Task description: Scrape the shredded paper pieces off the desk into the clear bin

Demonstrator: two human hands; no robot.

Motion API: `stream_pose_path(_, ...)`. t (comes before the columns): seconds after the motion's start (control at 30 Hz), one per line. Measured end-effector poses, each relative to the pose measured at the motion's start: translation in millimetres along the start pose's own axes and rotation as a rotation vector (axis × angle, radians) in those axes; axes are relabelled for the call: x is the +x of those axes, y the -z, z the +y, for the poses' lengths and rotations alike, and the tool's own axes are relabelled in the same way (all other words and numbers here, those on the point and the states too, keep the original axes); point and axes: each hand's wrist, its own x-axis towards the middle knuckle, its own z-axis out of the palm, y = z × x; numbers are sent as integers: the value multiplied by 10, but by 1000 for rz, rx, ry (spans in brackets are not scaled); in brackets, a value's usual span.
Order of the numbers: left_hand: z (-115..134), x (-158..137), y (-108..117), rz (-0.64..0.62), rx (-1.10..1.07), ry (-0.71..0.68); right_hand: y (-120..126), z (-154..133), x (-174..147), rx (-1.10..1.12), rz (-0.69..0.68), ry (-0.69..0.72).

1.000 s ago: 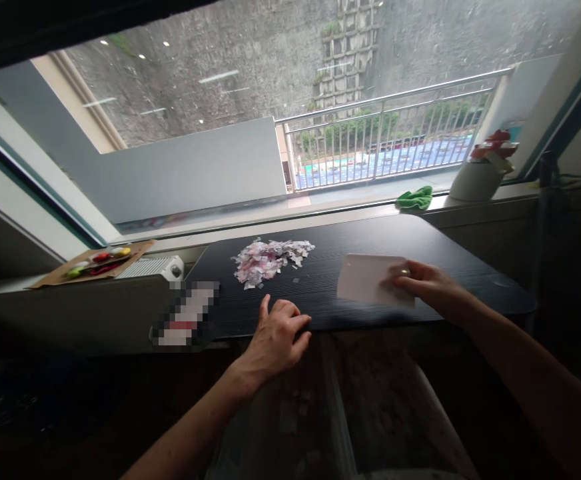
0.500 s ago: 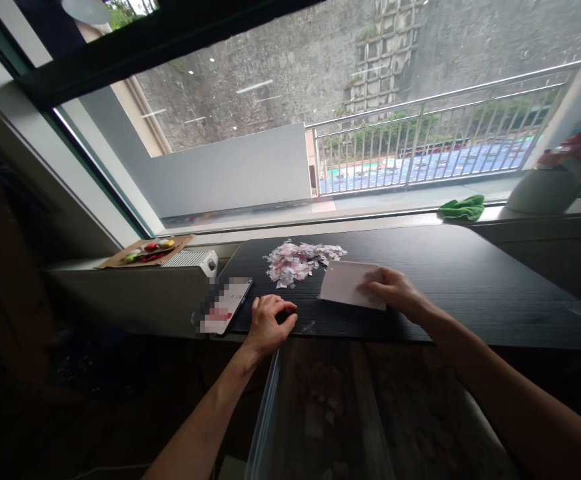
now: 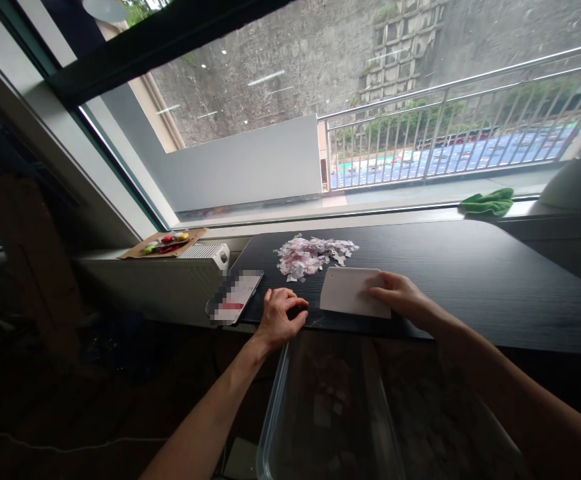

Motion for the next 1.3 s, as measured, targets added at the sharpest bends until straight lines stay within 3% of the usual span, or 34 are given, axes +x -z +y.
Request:
stream_pose_path(0.13, -11, -4, -4, -11, -19, -4, -27, -57, -87, 23, -51, -21)
stream_pose_path(0.23, -11, -8, 6, -19, -28, -3, 8, -48, -86, -23, -5, 15)
stream_pose_path(0.37, 4, -16, 23, -47, -28, 2, 22, 12, -86, -102, 10, 50)
stream_pose_path(0.53, 22, -14, 27, -67, -7, 19, -30, 136, -121, -24, -74, 42)
stream_pose_path(0.7, 22, -10, 13, -66, 1, 23, -41, 194, -100, -37, -53, 55)
stream_pose_path(1.0, 44, -44, 53, -82, -28, 16, -21, 105, -169, 9, -128, 9)
stream_pose_path(1.3, 129, -175, 90, -125, -35, -13, -21, 70, -235, 59, -87, 8)
